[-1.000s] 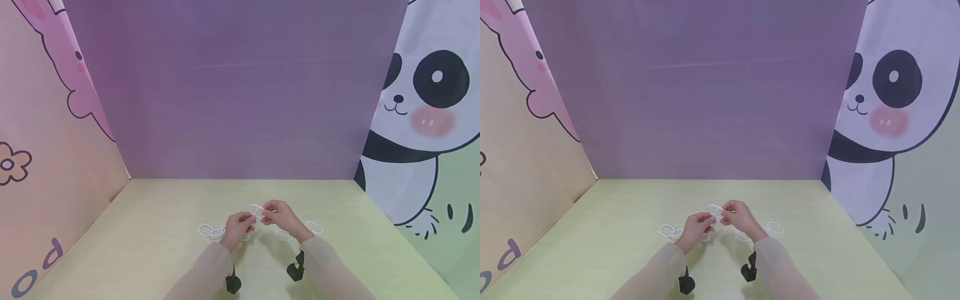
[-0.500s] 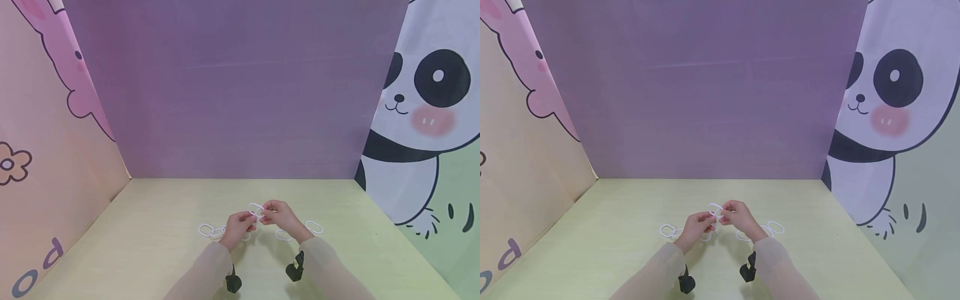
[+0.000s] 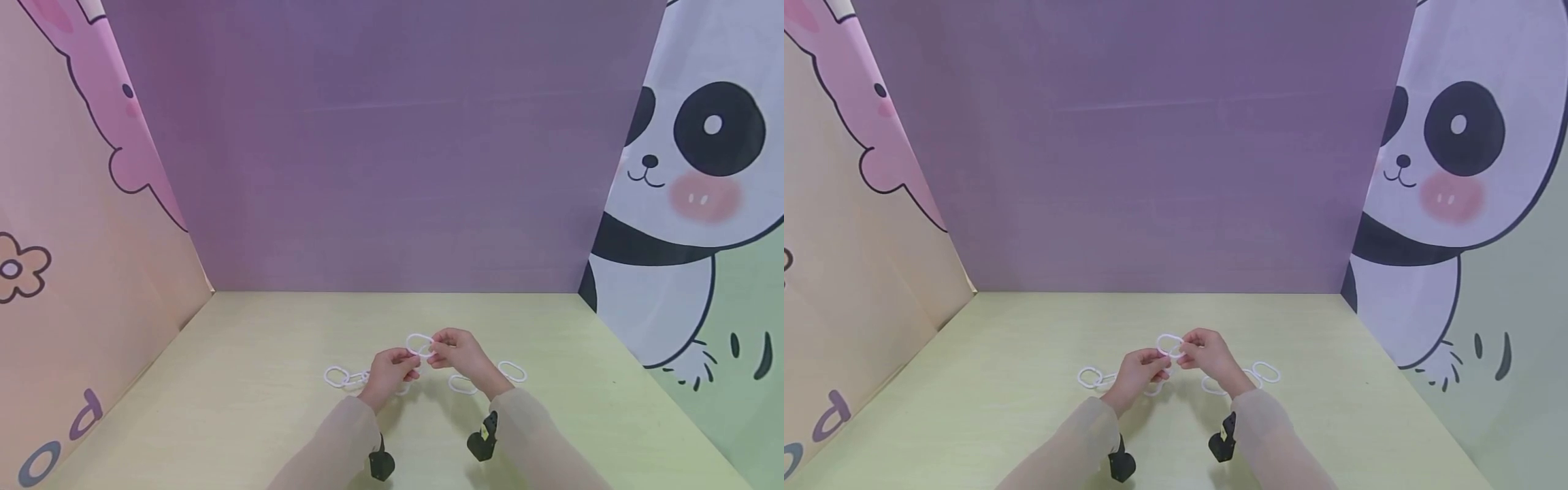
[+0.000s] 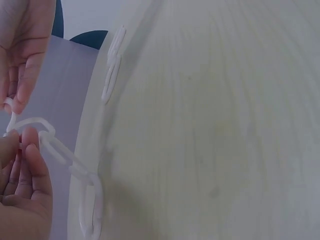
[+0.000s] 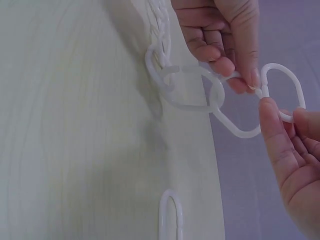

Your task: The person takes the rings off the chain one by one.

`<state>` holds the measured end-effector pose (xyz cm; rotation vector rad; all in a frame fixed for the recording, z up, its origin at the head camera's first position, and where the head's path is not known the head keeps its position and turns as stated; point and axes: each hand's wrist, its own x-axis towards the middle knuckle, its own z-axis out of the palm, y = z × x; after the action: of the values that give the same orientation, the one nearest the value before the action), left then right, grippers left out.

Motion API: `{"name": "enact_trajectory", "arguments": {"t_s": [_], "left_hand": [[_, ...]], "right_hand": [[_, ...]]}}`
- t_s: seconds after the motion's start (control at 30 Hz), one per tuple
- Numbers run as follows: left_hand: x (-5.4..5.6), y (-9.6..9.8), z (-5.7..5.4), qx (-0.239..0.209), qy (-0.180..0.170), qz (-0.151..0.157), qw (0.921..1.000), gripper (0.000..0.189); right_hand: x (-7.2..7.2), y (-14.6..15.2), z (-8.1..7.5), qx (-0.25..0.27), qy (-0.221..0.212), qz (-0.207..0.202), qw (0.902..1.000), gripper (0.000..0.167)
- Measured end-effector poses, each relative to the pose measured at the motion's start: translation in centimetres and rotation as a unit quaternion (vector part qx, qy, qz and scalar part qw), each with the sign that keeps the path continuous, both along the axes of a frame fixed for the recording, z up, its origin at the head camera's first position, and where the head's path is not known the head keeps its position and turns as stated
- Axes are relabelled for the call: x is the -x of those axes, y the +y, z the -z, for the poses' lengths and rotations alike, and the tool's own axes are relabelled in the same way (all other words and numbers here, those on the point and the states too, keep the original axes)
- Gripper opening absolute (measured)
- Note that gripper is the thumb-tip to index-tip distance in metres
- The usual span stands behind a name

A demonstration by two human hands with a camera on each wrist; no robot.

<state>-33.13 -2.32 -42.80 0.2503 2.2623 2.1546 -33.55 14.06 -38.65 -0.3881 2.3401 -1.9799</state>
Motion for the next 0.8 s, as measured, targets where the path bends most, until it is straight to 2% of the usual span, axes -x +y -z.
{"name": "enact_trajectory", "arguments": {"t_s": [0.23,0.5,0.63,0.77,0.8], "left_hand": [[0.1,0.1,-0.2,0.006,0.002,-0.006,1.0000,0.024],[0.1,0.1,-0.4,0.014,0.004,-0.007,0.9999,0.022],[-0.2,0.1,-0.8,0.016,0.003,-0.007,0.9998,0.022],[-0.3,0.2,-0.8,0.018,0.003,-0.004,0.9998,0.020],[0.0,0.2,-0.5,0.018,0.005,-0.003,0.9998,0.020]], "right_hand": [[0.3,0.8,-0.7,-0.009,0.005,0.018,0.9998,0.013],[0.7,2.2,-1.5,-0.003,-0.004,0.041,0.9992,0.016],[0.9,2.8,-1.4,-0.001,-0.002,0.049,0.9988,0.017],[1.2,3.5,-1.2,0.008,-0.004,0.058,0.9983,0.017],[1.3,3.6,-1.2,0.010,-0.006,0.060,0.9982,0.018]]}}
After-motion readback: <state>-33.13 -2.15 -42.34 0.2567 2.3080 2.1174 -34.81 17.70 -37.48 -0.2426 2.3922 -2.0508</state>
